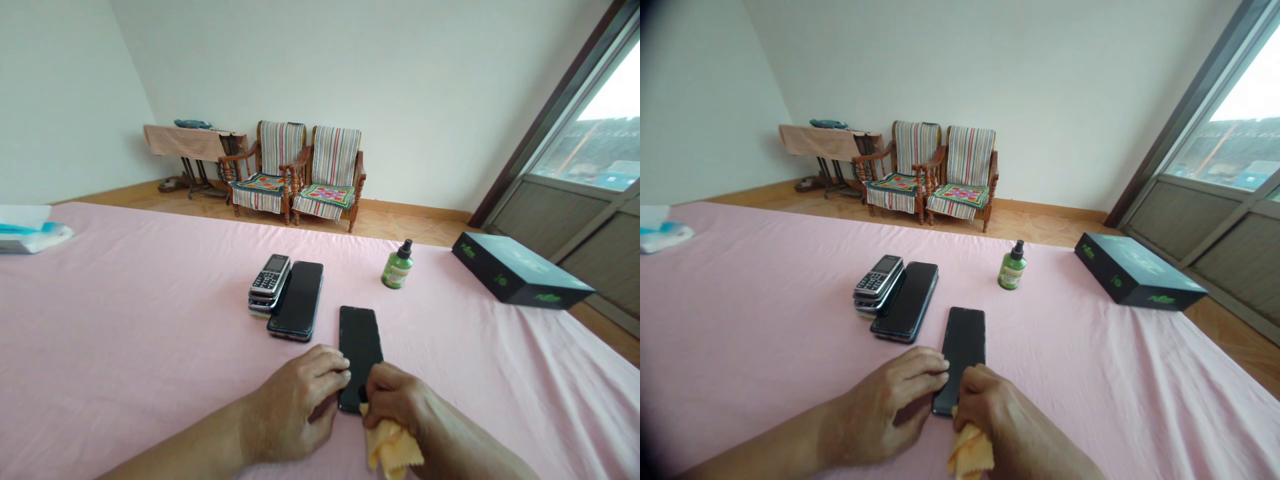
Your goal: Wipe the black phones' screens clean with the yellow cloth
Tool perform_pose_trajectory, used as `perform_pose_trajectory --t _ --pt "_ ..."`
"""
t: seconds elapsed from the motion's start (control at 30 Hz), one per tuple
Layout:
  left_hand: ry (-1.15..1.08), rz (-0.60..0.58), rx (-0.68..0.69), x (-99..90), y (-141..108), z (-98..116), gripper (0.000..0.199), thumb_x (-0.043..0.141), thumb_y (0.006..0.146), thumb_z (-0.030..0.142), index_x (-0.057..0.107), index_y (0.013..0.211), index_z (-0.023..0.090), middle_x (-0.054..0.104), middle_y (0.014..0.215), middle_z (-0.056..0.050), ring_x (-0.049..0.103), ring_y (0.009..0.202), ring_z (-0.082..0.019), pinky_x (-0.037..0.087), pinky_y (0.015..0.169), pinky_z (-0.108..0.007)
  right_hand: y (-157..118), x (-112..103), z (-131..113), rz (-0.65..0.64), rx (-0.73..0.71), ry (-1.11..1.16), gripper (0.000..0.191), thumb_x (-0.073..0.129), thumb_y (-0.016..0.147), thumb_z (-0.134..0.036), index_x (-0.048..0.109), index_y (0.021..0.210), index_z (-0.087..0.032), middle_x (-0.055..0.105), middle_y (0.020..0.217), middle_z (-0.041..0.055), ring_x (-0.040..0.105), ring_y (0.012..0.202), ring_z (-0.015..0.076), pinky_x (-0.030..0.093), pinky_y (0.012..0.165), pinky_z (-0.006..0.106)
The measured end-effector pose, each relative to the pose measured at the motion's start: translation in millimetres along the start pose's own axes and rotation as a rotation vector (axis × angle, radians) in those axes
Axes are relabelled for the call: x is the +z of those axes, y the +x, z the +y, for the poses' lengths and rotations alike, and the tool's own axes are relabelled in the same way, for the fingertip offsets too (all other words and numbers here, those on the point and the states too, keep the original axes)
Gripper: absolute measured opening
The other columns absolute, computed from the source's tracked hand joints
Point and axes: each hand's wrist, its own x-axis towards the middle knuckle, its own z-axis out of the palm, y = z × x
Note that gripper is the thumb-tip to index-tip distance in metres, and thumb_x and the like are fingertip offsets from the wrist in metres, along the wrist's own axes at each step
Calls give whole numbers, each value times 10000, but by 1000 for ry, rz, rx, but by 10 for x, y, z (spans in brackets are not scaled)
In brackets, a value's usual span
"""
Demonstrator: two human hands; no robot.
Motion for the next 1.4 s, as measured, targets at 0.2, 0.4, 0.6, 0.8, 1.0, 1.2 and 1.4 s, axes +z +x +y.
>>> perform_pose_trajectory --t 0.2,0.4,0.6,0.8,1.0,1.2,1.4 --pt "-1 25 -24 4 -2 6 355 585 765 92 615 1118 115 647 1107 -159 576 1087 -263 479 972 -393 -110 -159 -10 -24 59 -16 256 553 646 65 617 689 -178 576 796 12 551 674 124 390 561 219" --pt "56 -21 -88 31 19 -5 326 737 785 260 656 1064 113 662 1095 -149 585 1064 -273 485 957 -401 -140 -329 211 214 105 2 295 509 675 59 657 762 -181 587 802 19 579 691 132 405 597 236" --pt "80 -17 -99 65 9 -10 268 687 827 271 658 1059 140 672 1083 -134 591 1057 -275 484 957 -433 88 -132 518 542 113 14 267 513 738 -33 693 866 -184 637 838 52 618 769 181 468 676 284" --pt "72 -5 -103 62 17 -3 282 701 818 265 661 1063 130 676 1078 -137 596 1048 -278 494 946 -426 125 -52 522 475 101 4 249 543 694 -2 706 790 -166 635 766 38 610 692 160 436 615 253" --pt "63 0 -106 48 29 13 288 707 820 272 666 1067 131 680 1075 -139 599 1045 -274 497 937 -422 5 -105 383 360 99 46 287 539 611 47 678 757 -157 636 764 22 594 657 134 411 589 226" --pt "71 -2 -100 52 6 12 299 712 816 244 661 1077 108 679 1077 -145 596 1049 -269 491 948 -407 -66 -116 284 251 141 76 319 531 587 54 691 758 -161 647 761 15 592 671 133 408 597 222" --pt "58 10 -93 81 -3 -21 318 737 795 255 658 1072 120 674 1077 -140 597 1040 -268 503 925 -406 -124 -172 167 103 158 123 319 532 563 76 678 729 -154 638 774 13 587 685 121 404 615 209"
